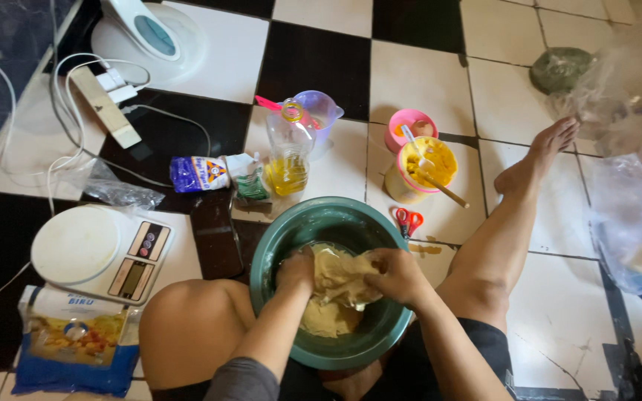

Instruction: The person kneads dough in a bowl by hand. They use both hands to press, pull, and turn the dough mixture repeatedly inside a green plastic bowl.

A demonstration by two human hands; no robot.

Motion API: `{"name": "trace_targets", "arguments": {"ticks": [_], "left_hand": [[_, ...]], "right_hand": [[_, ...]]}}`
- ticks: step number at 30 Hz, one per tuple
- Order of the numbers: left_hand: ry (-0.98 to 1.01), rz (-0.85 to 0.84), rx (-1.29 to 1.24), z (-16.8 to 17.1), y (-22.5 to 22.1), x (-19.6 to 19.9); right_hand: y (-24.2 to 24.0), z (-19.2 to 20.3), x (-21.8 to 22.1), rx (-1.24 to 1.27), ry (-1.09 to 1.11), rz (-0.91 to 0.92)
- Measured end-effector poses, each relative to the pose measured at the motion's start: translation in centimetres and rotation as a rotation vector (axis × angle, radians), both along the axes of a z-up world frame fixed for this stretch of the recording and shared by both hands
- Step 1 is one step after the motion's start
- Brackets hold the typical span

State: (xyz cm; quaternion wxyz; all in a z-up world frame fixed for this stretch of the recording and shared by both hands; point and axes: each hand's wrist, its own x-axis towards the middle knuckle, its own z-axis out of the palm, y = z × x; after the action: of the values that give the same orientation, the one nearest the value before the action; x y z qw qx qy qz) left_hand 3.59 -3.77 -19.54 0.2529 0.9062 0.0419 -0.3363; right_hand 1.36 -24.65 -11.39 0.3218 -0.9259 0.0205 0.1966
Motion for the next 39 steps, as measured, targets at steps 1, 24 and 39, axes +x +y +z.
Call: {"name": "trace_targets", "arguments": {"ticks": [1, 24, 39], "left_hand": [[0.067, -0.017, -0.007, -1.9, 0.0, 0.5], [0.317, 0.46, -0.891, 15.5, 1.1, -3.0], [0.005, 0.312, -0.86, 11.1, 1.6, -4.2]], "right_hand": [[-0.4, 1.0, 0.0, 0.085, 0.003, -0.073], [4.7, -14.1, -0.3, -0.101, -0.215, 0.109], [6.2, 0.7, -3.5, 0.224, -0.462, 0.233]]}}
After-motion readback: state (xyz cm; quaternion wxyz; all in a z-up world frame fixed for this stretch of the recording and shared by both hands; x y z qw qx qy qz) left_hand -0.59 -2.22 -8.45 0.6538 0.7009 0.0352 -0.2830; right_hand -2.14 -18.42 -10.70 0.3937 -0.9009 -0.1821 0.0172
